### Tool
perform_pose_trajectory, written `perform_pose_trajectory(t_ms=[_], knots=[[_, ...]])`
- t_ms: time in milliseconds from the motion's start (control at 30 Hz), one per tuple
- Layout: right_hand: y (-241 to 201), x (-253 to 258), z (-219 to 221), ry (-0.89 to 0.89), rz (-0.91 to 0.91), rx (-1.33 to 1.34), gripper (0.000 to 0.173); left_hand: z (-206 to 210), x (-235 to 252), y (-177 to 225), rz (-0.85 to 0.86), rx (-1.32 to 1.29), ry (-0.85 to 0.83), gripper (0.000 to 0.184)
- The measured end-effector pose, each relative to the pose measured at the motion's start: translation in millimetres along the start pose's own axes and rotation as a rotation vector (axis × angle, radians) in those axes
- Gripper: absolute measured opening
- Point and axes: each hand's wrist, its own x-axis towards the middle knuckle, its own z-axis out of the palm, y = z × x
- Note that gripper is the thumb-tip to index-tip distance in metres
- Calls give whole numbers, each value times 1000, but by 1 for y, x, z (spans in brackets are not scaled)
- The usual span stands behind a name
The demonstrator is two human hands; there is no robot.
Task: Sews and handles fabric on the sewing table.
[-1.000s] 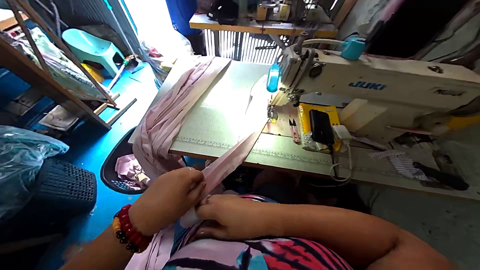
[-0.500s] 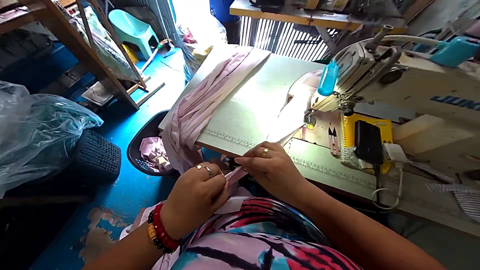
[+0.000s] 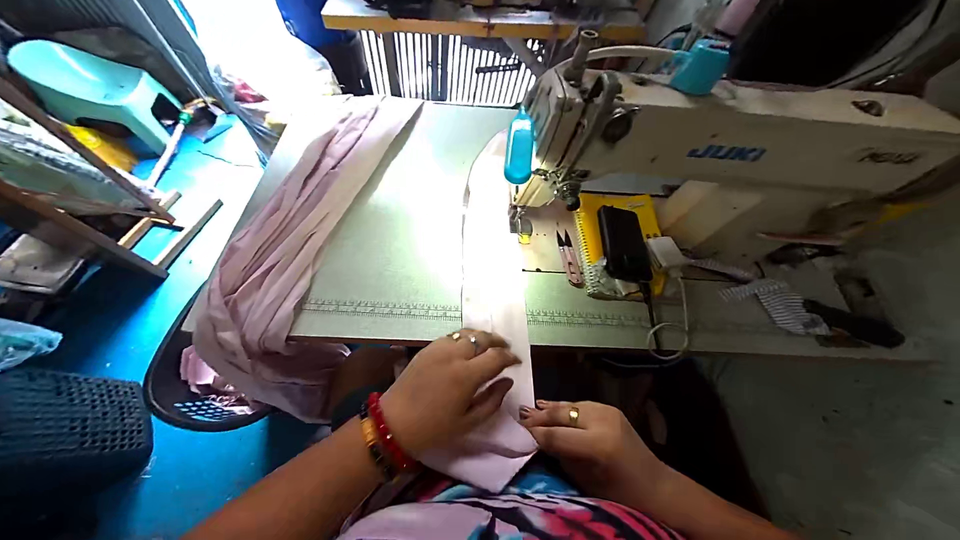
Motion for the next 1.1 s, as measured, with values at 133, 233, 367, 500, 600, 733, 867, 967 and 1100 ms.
perform_pose_trajectory(t_ms=[133, 233, 367, 500, 600, 733, 867, 967, 1100], knots=[[8, -11, 0, 29, -13, 77, 18, 41, 26, -21, -81, 233, -69, 47], [17, -6, -4, 11, -75, 18, 19, 45, 31, -27, -107, 280, -97, 46], [34, 12, -7, -24, -86, -72, 20, 38, 49, -42, -73, 314, -93, 41], [63, 39, -4, -17, -82, -140, 20, 28, 78, -71, -73, 320, -134, 33], [73, 55, 2, -8, -50, -183, 21, 21, 91, -87, -61, 351, -147, 33], [72, 57, 23, 117, 109, -203, 21, 24, 81, -85, -29, 315, -72, 31], [66, 51, 31, 184, 153, -202, 21, 35, 52, -64, -15, 261, -14, 34], [75, 57, 21, 110, 88, -237, 21, 35, 47, -63, -20, 287, -8, 37], [101, 77, 11, 40, 67, -275, 22, 28, 62, -79, -24, 282, -27, 35]])
